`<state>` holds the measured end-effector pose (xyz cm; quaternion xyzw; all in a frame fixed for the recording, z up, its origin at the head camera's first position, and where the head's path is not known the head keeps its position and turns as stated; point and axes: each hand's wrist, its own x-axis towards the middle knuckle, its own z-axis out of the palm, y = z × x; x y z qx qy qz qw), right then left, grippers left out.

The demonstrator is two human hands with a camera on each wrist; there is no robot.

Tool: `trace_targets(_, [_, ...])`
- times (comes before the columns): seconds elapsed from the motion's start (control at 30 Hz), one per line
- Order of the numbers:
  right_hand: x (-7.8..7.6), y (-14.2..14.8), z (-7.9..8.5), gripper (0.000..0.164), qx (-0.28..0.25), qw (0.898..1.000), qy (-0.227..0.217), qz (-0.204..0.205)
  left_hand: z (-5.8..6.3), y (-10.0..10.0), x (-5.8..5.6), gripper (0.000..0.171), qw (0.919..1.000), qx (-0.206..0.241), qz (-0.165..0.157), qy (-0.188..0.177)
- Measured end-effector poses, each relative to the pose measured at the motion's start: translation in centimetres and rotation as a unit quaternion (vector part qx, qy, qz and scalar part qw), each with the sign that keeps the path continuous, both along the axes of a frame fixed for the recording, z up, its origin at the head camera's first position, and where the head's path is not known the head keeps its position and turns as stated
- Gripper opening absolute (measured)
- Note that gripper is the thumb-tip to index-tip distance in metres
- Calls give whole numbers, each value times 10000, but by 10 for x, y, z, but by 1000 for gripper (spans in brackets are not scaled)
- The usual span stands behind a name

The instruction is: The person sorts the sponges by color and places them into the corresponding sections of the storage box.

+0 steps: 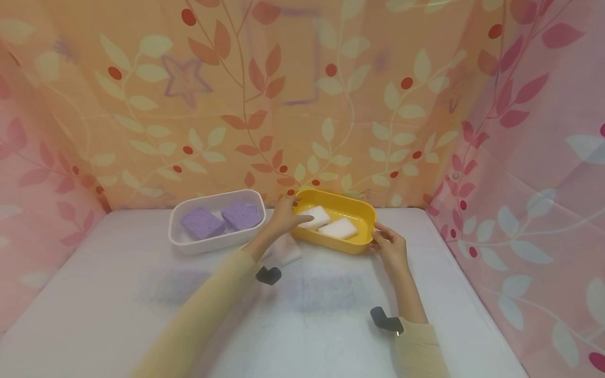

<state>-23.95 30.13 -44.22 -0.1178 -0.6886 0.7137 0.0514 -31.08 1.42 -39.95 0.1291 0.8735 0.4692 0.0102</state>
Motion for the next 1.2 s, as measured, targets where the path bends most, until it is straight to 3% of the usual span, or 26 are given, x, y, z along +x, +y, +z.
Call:
trace_targets(0.43, [0,3,0,53,69,9999,-53,63,0,-11,21,66,9988,326,-92,345])
trace_targets(0.73, [-1,4,-1,54,19,9998,-179,19,-3,-22,35,60,9982,248,-18,547])
trace_targets(1.03, [-4,7,-3,55,2,9997,-244,39,-18,-32,47,51,9950,299,-154,940])
trace_targets(1.2, [-5,7,-4,55,27,9995,-296,57,-23,-37,51,49,9942,451,-133,964])
